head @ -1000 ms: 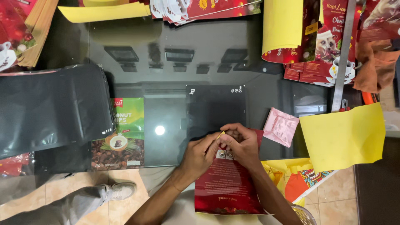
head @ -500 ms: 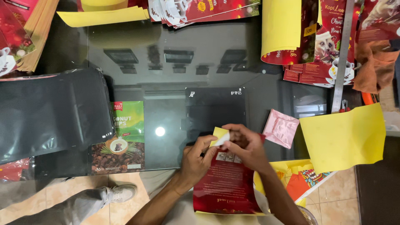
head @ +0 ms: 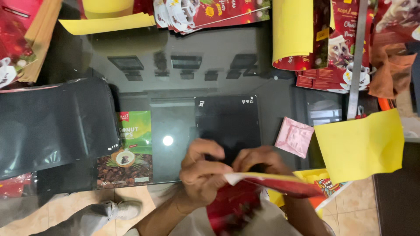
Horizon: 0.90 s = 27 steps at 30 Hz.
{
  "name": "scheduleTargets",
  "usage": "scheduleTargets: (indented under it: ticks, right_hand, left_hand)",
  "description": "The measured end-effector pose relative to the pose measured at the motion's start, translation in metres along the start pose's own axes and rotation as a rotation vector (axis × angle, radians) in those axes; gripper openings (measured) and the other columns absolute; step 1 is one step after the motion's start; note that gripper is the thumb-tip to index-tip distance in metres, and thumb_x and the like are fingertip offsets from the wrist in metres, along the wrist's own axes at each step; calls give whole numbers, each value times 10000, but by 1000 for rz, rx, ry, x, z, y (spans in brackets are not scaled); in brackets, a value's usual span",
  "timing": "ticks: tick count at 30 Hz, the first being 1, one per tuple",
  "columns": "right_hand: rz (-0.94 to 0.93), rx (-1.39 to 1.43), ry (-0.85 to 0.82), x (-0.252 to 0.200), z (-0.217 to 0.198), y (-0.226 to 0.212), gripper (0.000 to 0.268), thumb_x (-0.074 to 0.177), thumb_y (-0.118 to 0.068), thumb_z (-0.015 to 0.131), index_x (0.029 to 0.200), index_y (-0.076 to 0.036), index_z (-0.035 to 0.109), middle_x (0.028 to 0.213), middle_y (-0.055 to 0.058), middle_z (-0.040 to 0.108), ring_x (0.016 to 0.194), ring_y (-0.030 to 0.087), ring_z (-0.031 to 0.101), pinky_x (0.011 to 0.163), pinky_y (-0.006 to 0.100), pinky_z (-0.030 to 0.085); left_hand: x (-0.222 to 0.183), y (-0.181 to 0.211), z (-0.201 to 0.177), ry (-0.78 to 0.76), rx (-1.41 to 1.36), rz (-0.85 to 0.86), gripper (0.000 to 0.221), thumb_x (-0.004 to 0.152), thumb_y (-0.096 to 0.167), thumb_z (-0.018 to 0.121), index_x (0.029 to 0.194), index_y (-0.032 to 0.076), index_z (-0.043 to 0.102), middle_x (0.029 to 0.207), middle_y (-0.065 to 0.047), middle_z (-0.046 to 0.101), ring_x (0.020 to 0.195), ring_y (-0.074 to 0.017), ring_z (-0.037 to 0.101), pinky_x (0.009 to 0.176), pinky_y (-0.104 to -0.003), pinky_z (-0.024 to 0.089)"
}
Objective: The person prepares multiple printed product pouches by hand, applying adhesive strips or labels and smoothing them down against a flat work surface.
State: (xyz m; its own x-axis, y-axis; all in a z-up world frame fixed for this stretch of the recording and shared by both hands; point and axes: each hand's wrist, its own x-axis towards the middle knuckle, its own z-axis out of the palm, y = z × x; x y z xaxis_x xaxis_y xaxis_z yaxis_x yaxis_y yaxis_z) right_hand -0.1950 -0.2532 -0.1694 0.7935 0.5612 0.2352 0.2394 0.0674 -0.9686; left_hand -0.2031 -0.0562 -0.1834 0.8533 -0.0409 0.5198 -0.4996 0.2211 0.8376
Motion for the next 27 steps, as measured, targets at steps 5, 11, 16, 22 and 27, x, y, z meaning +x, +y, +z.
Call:
scheduleTargets:
  ticks: [5, 11, 16, 22, 27]
  right_hand:
    - [-9, 129, 127, -18, 10, 22, 456, 1021, -455, 595, 958, -5, 637, 991, 196, 680, 852, 294, 674, 767, 379, 544]
    - [4, 194, 296, -40, -9, 17, 603, 1006, -580, 599, 1268, -42, 525, 1319, 218, 540, 1220, 352, 561, 989, 485, 538]
    - [-27, 34, 512, -57, -27, 31, 585, 773, 141, 454, 1307, -59, 580, 1372, 215, 612, 1333, 350, 596, 1011, 452, 616]
    - [225, -471, 1038, -21, -36, 75, 87, 928, -60, 829, 973, -12, 773, 722, 57, 651, 616, 82, 503, 546, 239, 432]
    - [277, -493, 943, 4, -39, 104, 400, 938, 3, 782, 1329, -22, 701, 852, 114, 724, 734, 131, 617, 636, 282, 522]
  left_hand:
    - [-7, -5, 2, 178, -172, -226, 188, 1086, 252, 546, 1078, 69, 508, 1350, -231, 563, 996, -388, 783, 805, -412, 689]
    - [-15, -20, -3, 394, -112, -456, 294, 1002, 311, 633, 1027, 47, 506, 1135, -307, 734, 934, -259, 734, 706, -298, 580]
    - [-13, -37, -15, 481, 107, -471, 231, 988, 304, 670, 964, 84, 601, 719, 23, 582, 606, -49, 488, 541, -233, 389]
    - [9, -68, -37, 305, 449, -490, 195, 978, 208, 747, 856, 58, 776, 489, -73, 592, 477, -114, 538, 449, -287, 415]
    - [37, -99, -55, 99, 766, -487, 188, 950, 244, 769, 789, 153, 737, 548, -28, 671, 492, -255, 664, 478, -360, 480]
